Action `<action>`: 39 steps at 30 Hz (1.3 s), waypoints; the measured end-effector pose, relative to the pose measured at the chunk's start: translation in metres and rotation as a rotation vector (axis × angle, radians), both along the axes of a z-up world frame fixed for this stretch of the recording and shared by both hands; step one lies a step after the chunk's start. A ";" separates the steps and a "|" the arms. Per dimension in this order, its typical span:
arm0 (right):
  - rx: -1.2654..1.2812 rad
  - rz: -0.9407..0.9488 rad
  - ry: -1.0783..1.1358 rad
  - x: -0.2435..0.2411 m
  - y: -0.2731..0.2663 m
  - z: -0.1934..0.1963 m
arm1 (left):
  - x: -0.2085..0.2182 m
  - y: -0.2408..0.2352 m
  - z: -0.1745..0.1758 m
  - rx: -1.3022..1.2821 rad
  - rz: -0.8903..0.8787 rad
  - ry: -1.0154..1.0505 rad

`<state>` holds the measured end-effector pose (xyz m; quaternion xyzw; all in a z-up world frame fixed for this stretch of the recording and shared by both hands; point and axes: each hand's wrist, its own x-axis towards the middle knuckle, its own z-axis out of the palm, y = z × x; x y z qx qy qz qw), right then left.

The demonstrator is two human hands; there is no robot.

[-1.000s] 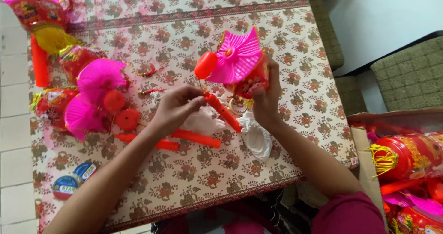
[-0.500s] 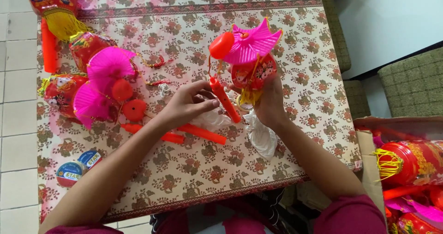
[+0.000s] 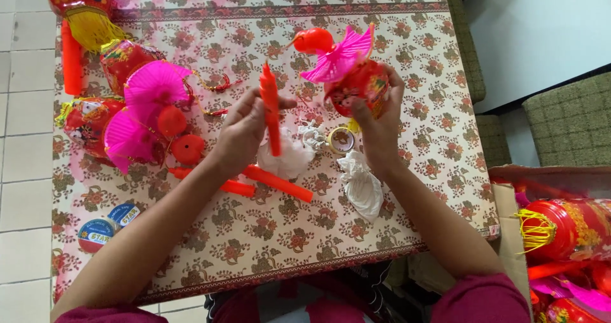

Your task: Assembling decorative lanterns by attaching plastic handles and light components and then organizing them into a box.

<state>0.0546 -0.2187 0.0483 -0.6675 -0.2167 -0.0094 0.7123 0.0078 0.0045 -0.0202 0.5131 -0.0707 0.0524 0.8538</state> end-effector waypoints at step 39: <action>-0.597 -0.420 -0.878 0.034 -0.019 -0.057 | -0.018 -0.013 0.017 1.169 0.571 -0.348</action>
